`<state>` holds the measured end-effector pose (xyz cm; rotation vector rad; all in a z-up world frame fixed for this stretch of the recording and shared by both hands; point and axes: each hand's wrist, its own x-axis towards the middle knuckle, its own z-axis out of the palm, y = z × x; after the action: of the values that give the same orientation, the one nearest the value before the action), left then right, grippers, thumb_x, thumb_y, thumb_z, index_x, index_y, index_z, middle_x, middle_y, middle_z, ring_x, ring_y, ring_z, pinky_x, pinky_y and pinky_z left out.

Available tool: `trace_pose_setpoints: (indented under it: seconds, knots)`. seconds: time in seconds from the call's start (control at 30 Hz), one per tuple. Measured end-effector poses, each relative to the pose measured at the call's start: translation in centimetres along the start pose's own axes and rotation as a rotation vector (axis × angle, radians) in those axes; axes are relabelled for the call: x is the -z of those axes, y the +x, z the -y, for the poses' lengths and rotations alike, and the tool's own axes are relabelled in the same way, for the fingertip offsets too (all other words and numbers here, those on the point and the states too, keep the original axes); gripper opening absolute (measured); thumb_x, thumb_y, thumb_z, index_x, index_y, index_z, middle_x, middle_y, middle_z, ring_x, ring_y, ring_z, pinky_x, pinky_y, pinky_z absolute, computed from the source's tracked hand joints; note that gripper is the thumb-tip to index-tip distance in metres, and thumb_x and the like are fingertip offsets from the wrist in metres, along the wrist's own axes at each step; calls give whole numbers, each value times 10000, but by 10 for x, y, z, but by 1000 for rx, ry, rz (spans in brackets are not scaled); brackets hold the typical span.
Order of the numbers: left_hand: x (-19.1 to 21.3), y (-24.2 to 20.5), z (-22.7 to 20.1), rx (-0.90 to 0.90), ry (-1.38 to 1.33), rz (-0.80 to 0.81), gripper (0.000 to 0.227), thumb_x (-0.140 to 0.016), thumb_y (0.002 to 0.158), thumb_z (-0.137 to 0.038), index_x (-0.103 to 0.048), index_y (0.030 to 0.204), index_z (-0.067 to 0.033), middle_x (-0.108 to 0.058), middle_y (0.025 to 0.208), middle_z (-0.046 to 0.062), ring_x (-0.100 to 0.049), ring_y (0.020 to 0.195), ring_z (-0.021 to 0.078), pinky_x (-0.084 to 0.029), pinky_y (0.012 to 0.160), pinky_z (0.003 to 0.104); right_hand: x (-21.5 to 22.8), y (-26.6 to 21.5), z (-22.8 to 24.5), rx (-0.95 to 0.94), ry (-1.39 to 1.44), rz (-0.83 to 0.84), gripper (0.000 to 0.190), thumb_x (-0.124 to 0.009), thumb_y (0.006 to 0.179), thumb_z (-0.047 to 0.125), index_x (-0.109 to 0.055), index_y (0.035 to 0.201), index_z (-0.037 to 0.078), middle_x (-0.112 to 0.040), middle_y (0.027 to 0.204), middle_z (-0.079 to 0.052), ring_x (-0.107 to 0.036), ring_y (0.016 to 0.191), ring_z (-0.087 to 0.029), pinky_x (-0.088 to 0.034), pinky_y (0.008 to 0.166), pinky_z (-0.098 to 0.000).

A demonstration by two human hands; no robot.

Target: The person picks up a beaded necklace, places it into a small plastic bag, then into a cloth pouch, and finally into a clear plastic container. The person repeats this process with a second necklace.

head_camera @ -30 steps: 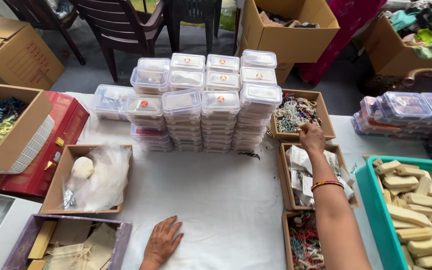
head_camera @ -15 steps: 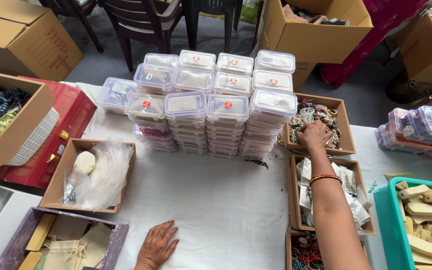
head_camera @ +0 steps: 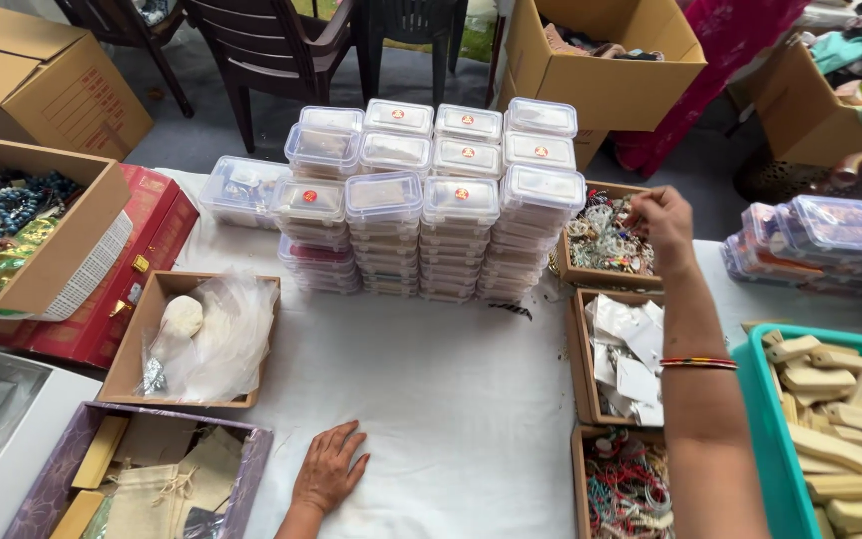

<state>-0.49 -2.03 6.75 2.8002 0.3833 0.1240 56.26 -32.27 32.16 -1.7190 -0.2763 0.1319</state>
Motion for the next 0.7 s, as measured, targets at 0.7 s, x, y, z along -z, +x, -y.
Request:
trace_pose_setpoints:
  seconds: [0.7]
  knots:
    - [14,-39,8,210,-415,-317,319,-699,908,-150,-648,1222,-123,-566,1352,100,-621,1161,311,-519,964,427,-160,-343,-166,-429,-30,278,276,-691,949,186,-613,1192,80,-711,1048,-14,-682,965,-175,-556,817,-382]
